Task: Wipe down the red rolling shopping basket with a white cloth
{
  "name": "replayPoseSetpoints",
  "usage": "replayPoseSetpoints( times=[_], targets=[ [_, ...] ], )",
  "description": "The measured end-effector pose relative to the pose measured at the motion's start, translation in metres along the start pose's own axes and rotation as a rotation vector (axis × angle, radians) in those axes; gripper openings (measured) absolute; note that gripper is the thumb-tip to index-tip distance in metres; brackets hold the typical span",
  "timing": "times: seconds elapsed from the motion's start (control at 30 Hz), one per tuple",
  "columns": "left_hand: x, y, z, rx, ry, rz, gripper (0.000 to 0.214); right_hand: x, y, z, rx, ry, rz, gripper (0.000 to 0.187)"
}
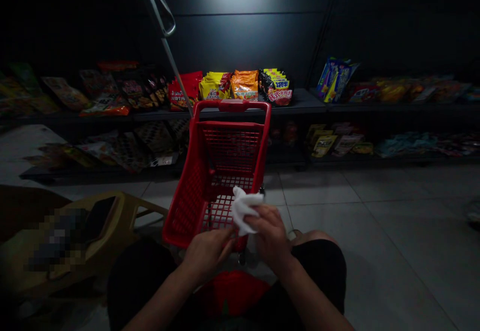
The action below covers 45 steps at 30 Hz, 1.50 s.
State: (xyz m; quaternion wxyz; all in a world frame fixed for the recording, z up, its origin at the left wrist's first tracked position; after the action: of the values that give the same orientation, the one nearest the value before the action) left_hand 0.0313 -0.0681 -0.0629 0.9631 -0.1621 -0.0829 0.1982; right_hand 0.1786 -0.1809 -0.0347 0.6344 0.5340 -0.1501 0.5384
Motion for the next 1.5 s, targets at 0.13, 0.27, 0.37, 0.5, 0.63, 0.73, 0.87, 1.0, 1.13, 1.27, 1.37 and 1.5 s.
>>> replayPoseSetpoints(
  times=[0.13, 0.27, 0.37, 0.5, 0.63, 0.73, 0.87, 1.0, 1.13, 1.27, 1.37, 1.5],
  targets=[
    [-0.004, -0.003, -0.004, 0.189, -0.005, -0.086, 0.042, 0.0, -0.005, -0.021, -0.13, 0.353, 0.304, 0.024],
    [-0.015, -0.006, 0.003, 0.158, -0.202, -0.246, 0.032, 0.055, -0.051, -0.038, -0.264, 0.311, 0.23, 0.024],
    [-0.026, -0.002, 0.008, 0.164, -0.318, -0.302, 0.027, 0.083, -0.06, -0.049, -0.282, 0.299, 0.169, 0.021],
    [-0.039, 0.006, 0.009, 0.186, -0.401, -0.351, 0.022, 0.049, -0.02, -0.056, -0.233, 0.371, 0.228, 0.014],
    [-0.041, 0.012, 0.011, 0.207, -0.406, -0.388, 0.023, 0.008, 0.009, -0.05, -0.194, 0.458, 0.301, 0.009],
    [-0.036, 0.018, 0.014, 0.191, -0.38, -0.41, 0.023, 0.024, -0.005, -0.042, -0.163, 0.473, 0.332, 0.016],
    [-0.023, 0.031, 0.015, 0.164, -0.313, -0.441, 0.023, 0.07, -0.043, -0.038, -0.192, 0.42, 0.291, 0.031],
    [-0.009, 0.052, 0.019, 0.172, -0.31, -0.437, 0.025, 0.06, -0.033, -0.054, -0.178, 0.344, 0.207, 0.025],
    [0.008, 0.083, 0.033, 0.22, -0.383, -0.304, 0.029, 0.005, 0.025, -0.09, -0.128, 0.483, 0.311, 0.014],
    [0.019, 0.113, 0.043, 0.145, -0.365, -0.225, 0.03, -0.002, 0.036, -0.099, -0.139, 0.555, 0.451, 0.027],
    [0.024, 0.13, 0.044, 0.093, -0.33, -0.165, 0.032, 0.032, -0.01, -0.079, -0.196, 0.538, 0.416, 0.033],
    [0.032, 0.142, 0.042, 0.017, -0.302, -0.139, 0.033, 0.077, -0.072, -0.043, -0.359, 0.385, 0.236, 0.036]
  ],
)
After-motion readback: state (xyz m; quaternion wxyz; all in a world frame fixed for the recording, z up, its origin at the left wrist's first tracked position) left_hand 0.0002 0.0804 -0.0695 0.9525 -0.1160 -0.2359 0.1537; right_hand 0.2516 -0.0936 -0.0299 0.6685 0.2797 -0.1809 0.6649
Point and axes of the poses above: each hand's wrist, its own x-axis towards the middle knuckle, its own z-axis out of the back of the hand, y = z × x, the point moved 5 cm from there along x, towards the middle knuckle, and after that the axes turned 5 degrees about -y, right-handed, at the moved point
